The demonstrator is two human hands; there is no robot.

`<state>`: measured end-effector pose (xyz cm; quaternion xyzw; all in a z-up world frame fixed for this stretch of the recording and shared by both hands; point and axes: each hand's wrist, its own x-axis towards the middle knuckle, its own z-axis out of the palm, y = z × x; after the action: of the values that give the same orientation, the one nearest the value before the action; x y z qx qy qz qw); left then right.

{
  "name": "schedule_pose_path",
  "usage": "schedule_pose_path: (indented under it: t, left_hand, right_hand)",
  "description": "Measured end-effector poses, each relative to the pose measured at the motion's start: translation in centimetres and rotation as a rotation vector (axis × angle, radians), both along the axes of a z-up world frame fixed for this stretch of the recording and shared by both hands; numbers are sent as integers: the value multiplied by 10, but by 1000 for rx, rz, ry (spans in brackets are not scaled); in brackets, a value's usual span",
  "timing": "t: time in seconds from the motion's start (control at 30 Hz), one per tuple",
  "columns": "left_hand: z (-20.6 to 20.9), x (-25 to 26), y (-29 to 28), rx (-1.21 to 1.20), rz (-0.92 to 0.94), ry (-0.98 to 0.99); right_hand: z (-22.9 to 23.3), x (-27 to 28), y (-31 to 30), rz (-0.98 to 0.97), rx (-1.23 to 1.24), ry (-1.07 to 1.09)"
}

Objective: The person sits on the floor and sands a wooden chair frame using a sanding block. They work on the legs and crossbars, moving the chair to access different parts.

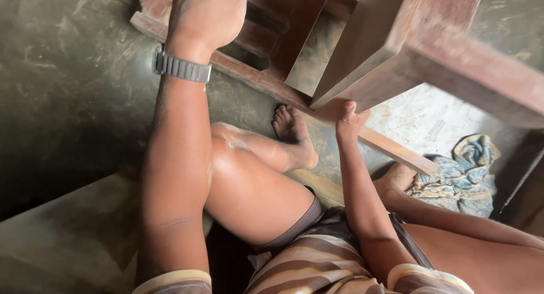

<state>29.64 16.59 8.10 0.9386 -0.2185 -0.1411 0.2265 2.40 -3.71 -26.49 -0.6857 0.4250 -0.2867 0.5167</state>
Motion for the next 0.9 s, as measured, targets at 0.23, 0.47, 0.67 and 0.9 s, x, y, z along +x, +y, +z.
schedule_pose_path:
  t: [0.23, 0.47, 0.67, 0.9]
  left_hand:
    - [15, 3, -20, 43, 25, 177]
    - [-43, 14, -63, 70, -223, 214]
    - [-64, 9, -73, 219, -359, 219]
    - [-92, 25, -74, 168, -367, 93]
  right_hand:
    - [125, 35, -51, -225, 242, 214]
    - [216, 63, -81, 64, 44, 177]
    - [226, 76, -106, 361, 23, -75]
    - [222, 38, -111, 497, -505, 822]
